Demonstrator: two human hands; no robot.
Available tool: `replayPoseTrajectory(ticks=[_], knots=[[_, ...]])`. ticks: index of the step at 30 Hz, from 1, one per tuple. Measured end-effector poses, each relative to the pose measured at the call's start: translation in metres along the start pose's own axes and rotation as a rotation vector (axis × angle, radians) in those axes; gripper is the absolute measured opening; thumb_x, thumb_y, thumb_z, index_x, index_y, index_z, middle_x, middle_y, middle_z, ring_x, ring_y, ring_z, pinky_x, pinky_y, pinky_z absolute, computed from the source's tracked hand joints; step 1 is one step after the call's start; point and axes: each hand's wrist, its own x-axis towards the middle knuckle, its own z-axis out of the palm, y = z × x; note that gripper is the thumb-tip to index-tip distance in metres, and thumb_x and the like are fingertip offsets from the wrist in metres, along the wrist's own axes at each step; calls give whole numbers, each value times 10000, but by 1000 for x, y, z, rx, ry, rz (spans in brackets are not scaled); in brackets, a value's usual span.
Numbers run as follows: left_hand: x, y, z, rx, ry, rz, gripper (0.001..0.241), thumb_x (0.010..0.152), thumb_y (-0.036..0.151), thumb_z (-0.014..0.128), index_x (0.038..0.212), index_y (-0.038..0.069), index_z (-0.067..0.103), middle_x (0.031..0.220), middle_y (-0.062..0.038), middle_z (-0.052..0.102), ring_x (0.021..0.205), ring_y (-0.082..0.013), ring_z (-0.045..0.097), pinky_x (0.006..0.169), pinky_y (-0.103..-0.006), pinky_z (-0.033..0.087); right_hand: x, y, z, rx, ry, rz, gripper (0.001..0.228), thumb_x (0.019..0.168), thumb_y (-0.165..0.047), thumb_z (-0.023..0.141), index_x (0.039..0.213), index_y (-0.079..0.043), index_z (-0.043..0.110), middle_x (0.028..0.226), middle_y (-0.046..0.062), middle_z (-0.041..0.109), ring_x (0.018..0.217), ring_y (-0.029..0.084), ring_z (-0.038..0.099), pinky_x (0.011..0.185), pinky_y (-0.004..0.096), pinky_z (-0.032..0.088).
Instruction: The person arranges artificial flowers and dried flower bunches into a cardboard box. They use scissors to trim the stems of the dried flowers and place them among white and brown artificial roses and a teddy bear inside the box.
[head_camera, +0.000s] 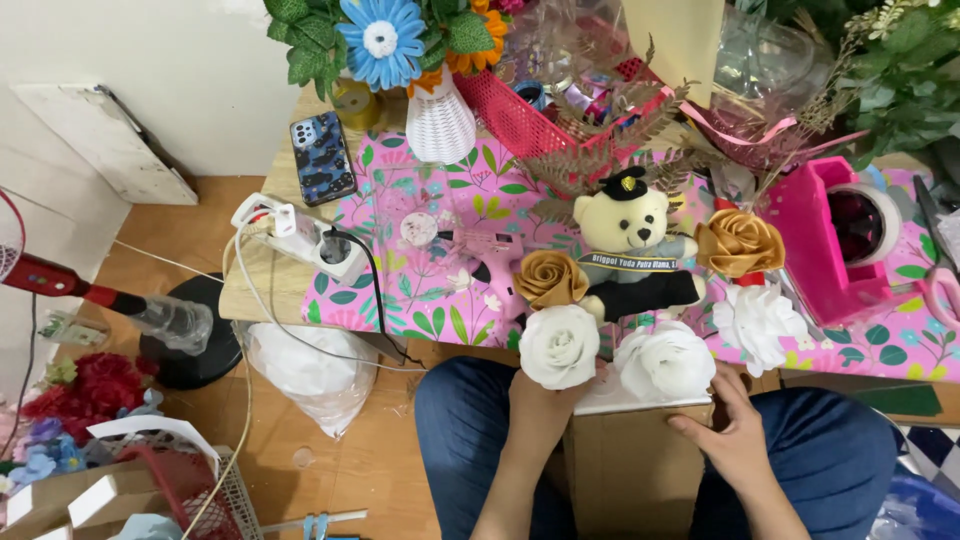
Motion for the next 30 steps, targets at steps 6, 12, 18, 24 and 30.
replayPoseTrajectory(ticks=[6, 12, 18, 24, 30], knots=[[3, 0, -19, 150, 0, -11, 310, 724, 367, 877, 978, 231, 762, 1051, 72, 815, 997, -101, 719, 862, -323, 512, 3, -16, 0, -49, -43, -43, 752, 675, -200, 863, 1369, -53, 613, 1390, 103, 519, 1351, 230, 475, 1195, 350, 324], [-9, -10, -22, -134, 310, 288, 303, 770, 11, 820, 1066, 62, 787, 1048, -24, 808, 995, -108, 692, 847, -301, 572, 8, -8, -31, 278, 112, 73, 460, 953, -117, 634, 1389, 18, 580, 1255, 114, 651, 1115, 202, 620, 1055, 339, 487], [-5, 1, -10, -29, 356, 616, 164, 882, -20, 708, 1041, 20, 714, 990, -102, 741, 912, -224, 712, 799, -335, 560, 46, -35, -22, 290, 213, 168, 322, 893, -32, 735, 1213, -23, 698, 1196, 78, 722, 1069, 131, 632, 1004, 299, 520], [6, -16, -13, 89, 238, 725, 149, 947, 40, 692, 1089, -8, 686, 1009, -126, 725, 886, -258, 707, 737, -343, 561, 64, -53, -12, 253, 199, 121, 304, 824, -14, 794, 1124, -14, 751, 1120, 108, 757, 1033, 171, 691, 974, 322, 552], [15, -17, -6, 130, 273, 826, 104, 902, 6, 669, 999, 0, 705, 947, -135, 726, 807, -276, 703, 700, -348, 548, 65, -10, -2, 414, 199, 20, 388, 842, -93, 777, 1208, 7, 696, 1192, 148, 729, 1063, 211, 700, 994, 358, 570]])
